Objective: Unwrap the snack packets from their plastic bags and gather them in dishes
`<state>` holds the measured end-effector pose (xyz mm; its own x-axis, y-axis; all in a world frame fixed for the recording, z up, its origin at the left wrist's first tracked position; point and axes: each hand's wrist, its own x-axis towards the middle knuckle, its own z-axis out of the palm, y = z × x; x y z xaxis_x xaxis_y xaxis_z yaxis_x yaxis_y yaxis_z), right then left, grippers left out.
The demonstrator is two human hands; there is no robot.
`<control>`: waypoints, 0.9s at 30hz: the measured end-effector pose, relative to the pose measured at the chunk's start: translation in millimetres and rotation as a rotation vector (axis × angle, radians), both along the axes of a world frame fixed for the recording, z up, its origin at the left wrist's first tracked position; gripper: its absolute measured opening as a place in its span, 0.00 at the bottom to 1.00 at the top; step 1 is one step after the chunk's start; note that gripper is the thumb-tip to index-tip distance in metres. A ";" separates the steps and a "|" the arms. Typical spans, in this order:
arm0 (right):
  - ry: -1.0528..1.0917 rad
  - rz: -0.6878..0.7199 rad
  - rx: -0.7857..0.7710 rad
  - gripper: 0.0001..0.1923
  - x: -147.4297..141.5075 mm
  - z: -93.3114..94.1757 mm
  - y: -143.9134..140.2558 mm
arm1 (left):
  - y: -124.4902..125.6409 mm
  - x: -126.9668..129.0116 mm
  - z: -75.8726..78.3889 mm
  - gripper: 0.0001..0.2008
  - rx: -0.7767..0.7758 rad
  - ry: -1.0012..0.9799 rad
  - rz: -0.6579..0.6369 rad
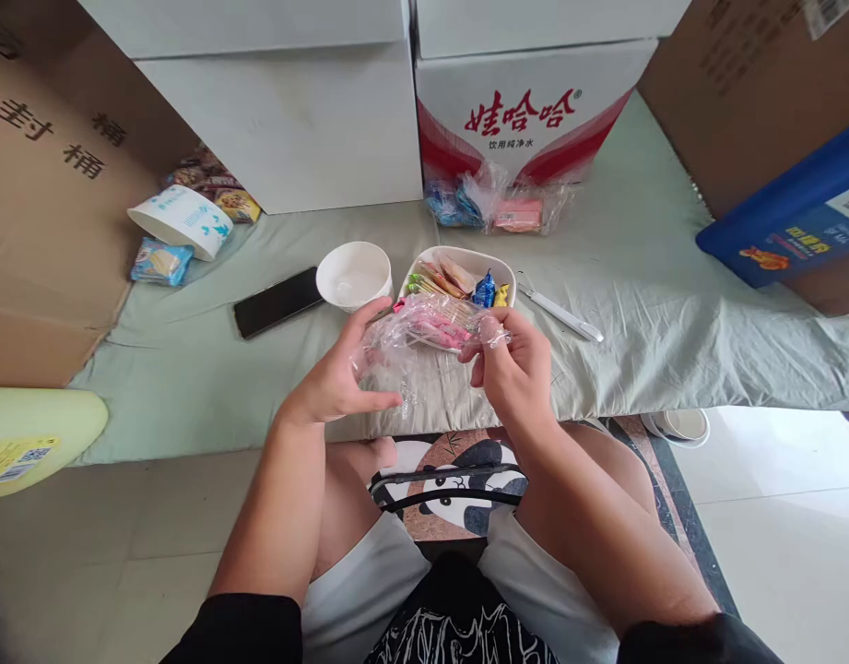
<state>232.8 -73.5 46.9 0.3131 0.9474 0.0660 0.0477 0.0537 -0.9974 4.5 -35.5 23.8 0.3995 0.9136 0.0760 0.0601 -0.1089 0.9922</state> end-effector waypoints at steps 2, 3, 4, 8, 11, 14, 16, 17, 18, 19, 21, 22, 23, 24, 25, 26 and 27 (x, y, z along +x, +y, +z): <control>0.074 -0.005 -0.017 0.16 2.4 -1.8 1.5 | 1.2 3.6 -7.9 0.40 0.048 0.072 0.101; 0.101 -0.003 -0.027 0.16 3.5 -2.2 2.1 | 2.4 5.2 -10.6 0.32 0.060 0.060 0.170; 0.122 0.000 -0.033 0.16 4.6 -2.4 2.5 | 3.7 6.3 -12.1 0.25 0.062 0.028 0.231; 0.154 0.019 -0.008 0.12 10.4 -4.2 3.3 | 8.8 6.5 -6.8 0.16 0.047 -0.214 0.414; 0.100 -0.004 0.057 0.10 15.5 -7.5 5.5 | 13.8 3.4 -0.1 0.16 -0.027 -0.455 0.608; -0.018 -0.086 0.121 0.04 18.5 -10.2 9.2 | 18.5 -1.1 3.8 0.14 -0.167 -0.545 0.702; -0.094 -0.058 0.130 0.12 18.7 -10.7 11.1 | 18.9 -3.6 5.5 0.16 -0.241 -0.480 0.642; -0.131 -0.003 0.118 0.14 18.5 -10.6 11.6 | 18.1 -4.5 6.2 0.17 -0.275 -0.425 0.581; -0.167 0.059 0.098 0.13 18.2 -10.4 11.9 | 16.9 -5.0 6.9 0.19 -0.307 -0.363 0.514; -0.205 0.105 0.073 0.11 18.0 -10.1 12.0 | 15.5 -5.5 7.5 0.19 -0.331 -0.299 0.455; -0.263 0.121 0.028 0.06 18.7 -9.7 12.1 | 13.2 -6.6 8.0 0.16 -0.338 -0.197 0.397; -0.263 0.086 0.024 0.04 19.7 -9.6 12.3 | 12.6 -7.8 8.0 0.15 -0.316 -0.176 0.403; -0.238 0.038 0.036 0.03 21.3 -9.8 12.6 | 12.5 -9.4 7.8 0.15 -0.277 -0.186 0.426; -0.197 -0.007 0.057 0.03 23.2 -10.1 13.1 | 12.8 -11.6 7.4 0.15 -0.227 -0.223 0.456; -0.152 -0.042 0.078 0.03 25.4 -10.6 13.5 | 13.4 -14.3 6.8 0.16 -0.180 -0.275 0.480; -0.117 -0.066 0.095 0.03 27.7 -11.1 13.9 | 14.1 -17.3 5.8 0.16 -0.148 -0.321 0.491; -0.103 -0.080 0.098 0.03 30.0 -11.5 14.1 | 14.7 -20.3 4.6 0.16 -0.135 -0.347 0.489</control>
<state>262.7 -59.4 35.4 0.3738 0.9073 0.1925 0.1576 0.1424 -0.9772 -15.8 -20.8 28.5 -0.0955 0.9954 -0.0021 -0.2571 -0.0226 0.9661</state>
